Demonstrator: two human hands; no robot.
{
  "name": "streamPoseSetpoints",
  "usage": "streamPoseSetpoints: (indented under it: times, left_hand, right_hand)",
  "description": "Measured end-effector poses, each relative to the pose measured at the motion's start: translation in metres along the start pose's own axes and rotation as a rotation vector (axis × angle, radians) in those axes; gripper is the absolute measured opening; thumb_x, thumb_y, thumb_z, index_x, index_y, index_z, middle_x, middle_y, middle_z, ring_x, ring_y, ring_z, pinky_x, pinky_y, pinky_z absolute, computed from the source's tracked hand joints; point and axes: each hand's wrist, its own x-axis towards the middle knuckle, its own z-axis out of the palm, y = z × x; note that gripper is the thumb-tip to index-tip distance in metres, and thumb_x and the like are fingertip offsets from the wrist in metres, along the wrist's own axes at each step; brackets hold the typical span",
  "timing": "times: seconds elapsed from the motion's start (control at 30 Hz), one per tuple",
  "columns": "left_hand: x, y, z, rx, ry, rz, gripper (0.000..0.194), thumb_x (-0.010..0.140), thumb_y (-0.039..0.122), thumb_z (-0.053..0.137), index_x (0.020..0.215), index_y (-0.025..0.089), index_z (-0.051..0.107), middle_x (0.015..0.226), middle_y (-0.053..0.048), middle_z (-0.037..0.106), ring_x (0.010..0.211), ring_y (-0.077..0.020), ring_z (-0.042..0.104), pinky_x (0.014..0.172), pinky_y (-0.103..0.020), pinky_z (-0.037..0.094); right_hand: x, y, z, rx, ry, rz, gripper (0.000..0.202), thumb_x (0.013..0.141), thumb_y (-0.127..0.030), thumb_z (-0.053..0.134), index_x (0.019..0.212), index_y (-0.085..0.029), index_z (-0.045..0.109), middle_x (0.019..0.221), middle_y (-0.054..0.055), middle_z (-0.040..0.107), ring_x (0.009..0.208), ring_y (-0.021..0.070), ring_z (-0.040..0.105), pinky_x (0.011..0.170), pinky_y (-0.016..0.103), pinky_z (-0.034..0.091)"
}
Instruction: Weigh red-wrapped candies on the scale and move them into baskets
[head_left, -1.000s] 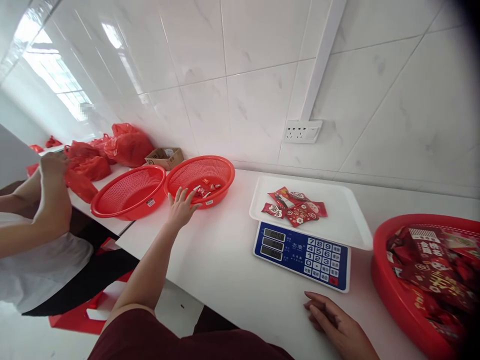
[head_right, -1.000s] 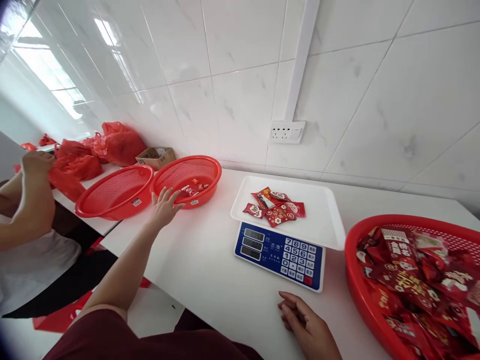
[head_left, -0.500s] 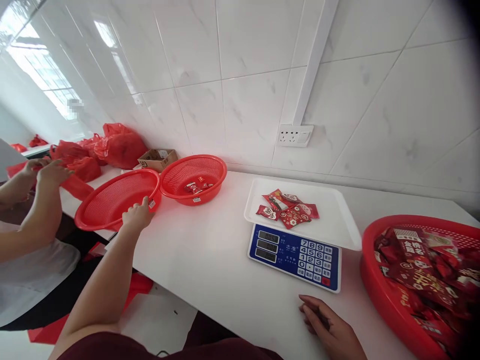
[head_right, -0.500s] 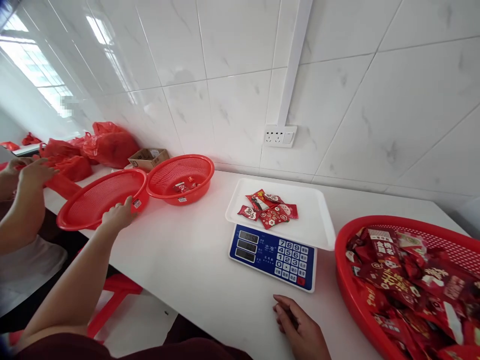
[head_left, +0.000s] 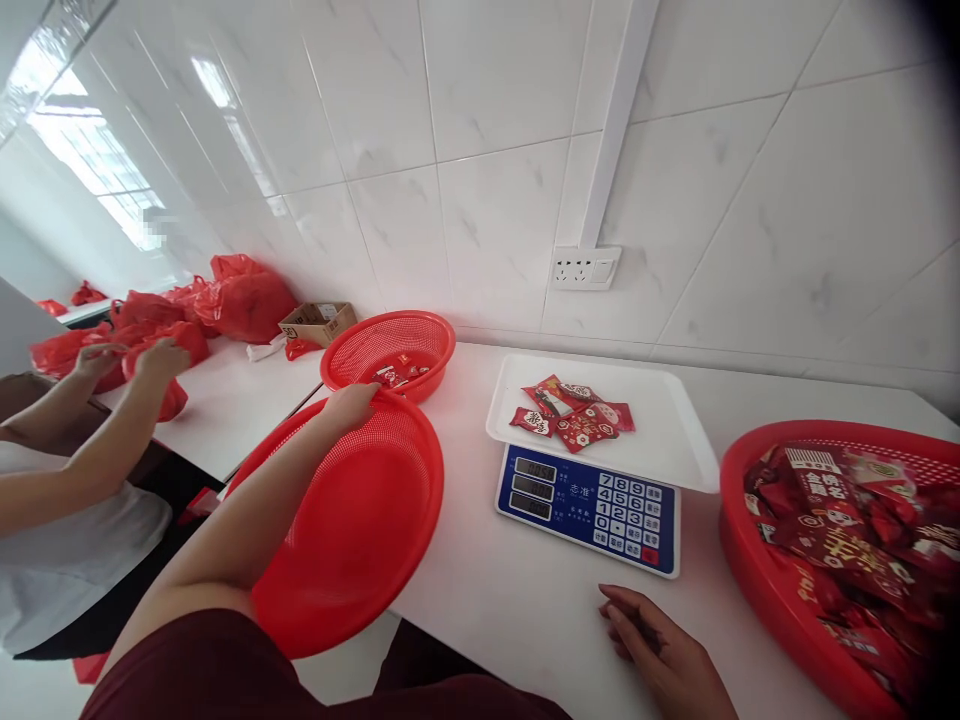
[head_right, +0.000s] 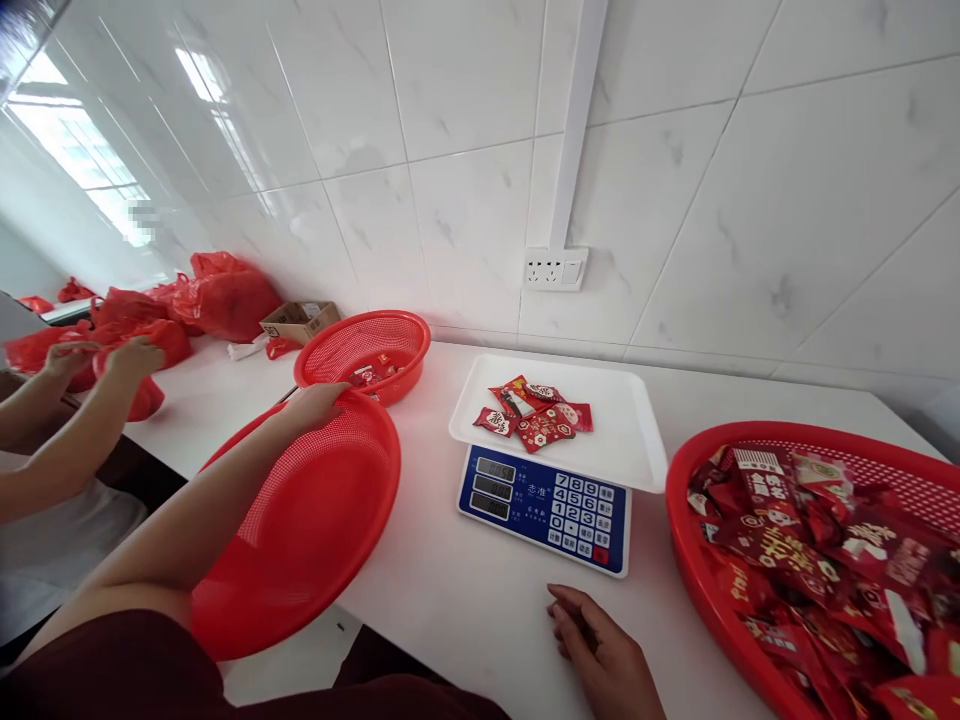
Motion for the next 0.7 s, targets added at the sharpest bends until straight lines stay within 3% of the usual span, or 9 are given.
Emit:
streamPoseSetpoints:
  times: [0.13, 0.27, 0.53, 0.7]
  left_hand:
    - [0.024, -0.019, -0.001, 0.075, 0.046, -0.014, 0.043, 0.075, 0.039, 0.061, 0.112, 0.017, 0.061, 0.12, -0.016, 0.056, 0.119, -0.0366, 0.044, 0.094, -0.043, 0.037]
    - [0.029, -0.038, 0.005, 0.061, -0.019, 0.028, 0.046, 0.074, 0.055, 0.057, 0.1, 0.019, 0.064, 0.104, -0.01, 0.065, 0.104, -0.0293, 0.056, 0.089, -0.036, 0.04]
    - [-0.008, -0.034, 0.027, 0.033, -0.007, -0.088, 0.062, 0.075, 0.069, 0.043, 0.11, 0.019, 0.055, 0.104, -0.013, 0.065, 0.096, -0.0311, 0.061, 0.077, -0.037, 0.045]
    - [-0.027, -0.039, 0.026, 0.032, -0.024, -0.177, 0.065, 0.074, 0.07, 0.042, 0.115, 0.02, 0.052, 0.112, -0.015, 0.063, 0.102, -0.033, 0.059, 0.08, -0.042, 0.045]
  right_hand:
    - [0.0, -0.001, 0.001, -0.006, -0.007, 0.01, 0.038, 0.067, -0.05, 0.063, 0.092, -0.022, 0.071, 0.08, 0.004, 0.074, 0.068, 0.0195, 0.069, 0.062, 0.024, 0.058]
    - [0.002, 0.002, 0.001, -0.011, -0.004, 0.038, 0.04, 0.067, -0.051, 0.063, 0.094, -0.022, 0.071, 0.083, 0.003, 0.073, 0.069, 0.0191, 0.068, 0.062, 0.024, 0.058]
    - [0.004, 0.01, -0.003, 0.036, -0.072, 0.107, 0.042, 0.068, -0.052, 0.062, 0.098, -0.023, 0.07, 0.09, 0.004, 0.074, 0.077, 0.0213, 0.07, 0.067, 0.025, 0.058]
    - [0.005, 0.008, -0.004, 0.034, -0.078, 0.129, 0.045, 0.068, -0.053, 0.062, 0.099, -0.022, 0.069, 0.091, 0.004, 0.074, 0.078, 0.0215, 0.07, 0.068, 0.025, 0.058]
